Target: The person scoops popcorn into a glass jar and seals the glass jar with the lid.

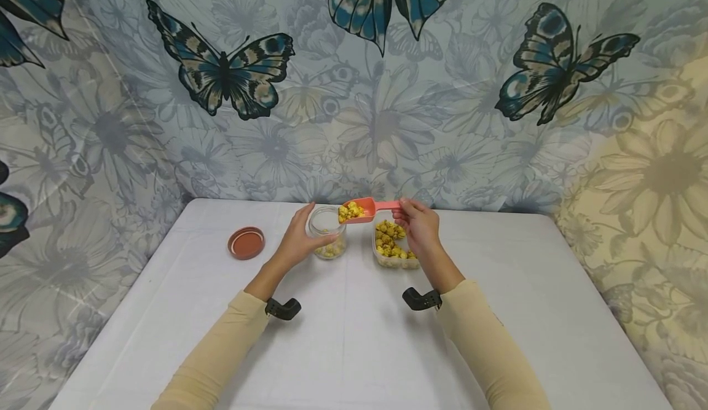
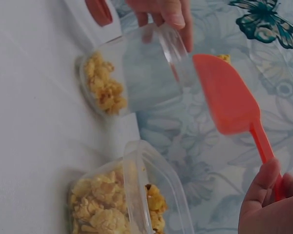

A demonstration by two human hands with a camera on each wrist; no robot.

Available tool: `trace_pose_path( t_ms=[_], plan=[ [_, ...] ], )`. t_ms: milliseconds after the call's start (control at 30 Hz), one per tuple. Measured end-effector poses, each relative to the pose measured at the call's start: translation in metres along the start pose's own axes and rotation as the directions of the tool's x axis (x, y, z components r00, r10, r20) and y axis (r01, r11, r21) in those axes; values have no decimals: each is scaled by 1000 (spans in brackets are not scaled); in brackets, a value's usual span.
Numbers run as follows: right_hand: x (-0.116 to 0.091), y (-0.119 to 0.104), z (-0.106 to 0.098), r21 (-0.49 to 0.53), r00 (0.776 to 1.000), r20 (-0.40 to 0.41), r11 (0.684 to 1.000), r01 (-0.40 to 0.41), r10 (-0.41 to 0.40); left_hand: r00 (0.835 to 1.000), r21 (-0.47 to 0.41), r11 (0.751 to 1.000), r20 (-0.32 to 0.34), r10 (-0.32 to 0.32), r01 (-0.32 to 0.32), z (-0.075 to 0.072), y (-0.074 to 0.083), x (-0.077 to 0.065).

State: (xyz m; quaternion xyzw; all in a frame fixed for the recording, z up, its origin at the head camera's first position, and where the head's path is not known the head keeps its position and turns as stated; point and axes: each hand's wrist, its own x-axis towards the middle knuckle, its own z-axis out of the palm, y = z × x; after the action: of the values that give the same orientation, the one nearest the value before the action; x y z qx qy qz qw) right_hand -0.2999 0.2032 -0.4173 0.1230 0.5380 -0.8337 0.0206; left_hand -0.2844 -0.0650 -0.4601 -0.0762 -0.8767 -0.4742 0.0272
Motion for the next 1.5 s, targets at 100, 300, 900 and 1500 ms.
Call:
trace_pose_path(
  t_ms=[100, 300, 900, 1500],
  plan=[
    [0, 0, 1, -8, 1000, -5, 1000, 5, -5, 1000, -8, 1000, -1, -16, 16, 0, -1, 1],
    [-1, 0, 2, -22, 1000, -21, 1000, 6, -6, 999, -51, 997, 6, -49, 49, 2, -5, 3],
    [-3, -3, 0, 14, 1000, -4, 1000, 20, -20, 996, -89, 993, 32, -80, 83, 11, -13, 6],
    [1, -3, 4, -34, 998, -21, 998, 55, -56, 996, -134, 987, -4, -92, 90, 15, -19, 6]
  ],
)
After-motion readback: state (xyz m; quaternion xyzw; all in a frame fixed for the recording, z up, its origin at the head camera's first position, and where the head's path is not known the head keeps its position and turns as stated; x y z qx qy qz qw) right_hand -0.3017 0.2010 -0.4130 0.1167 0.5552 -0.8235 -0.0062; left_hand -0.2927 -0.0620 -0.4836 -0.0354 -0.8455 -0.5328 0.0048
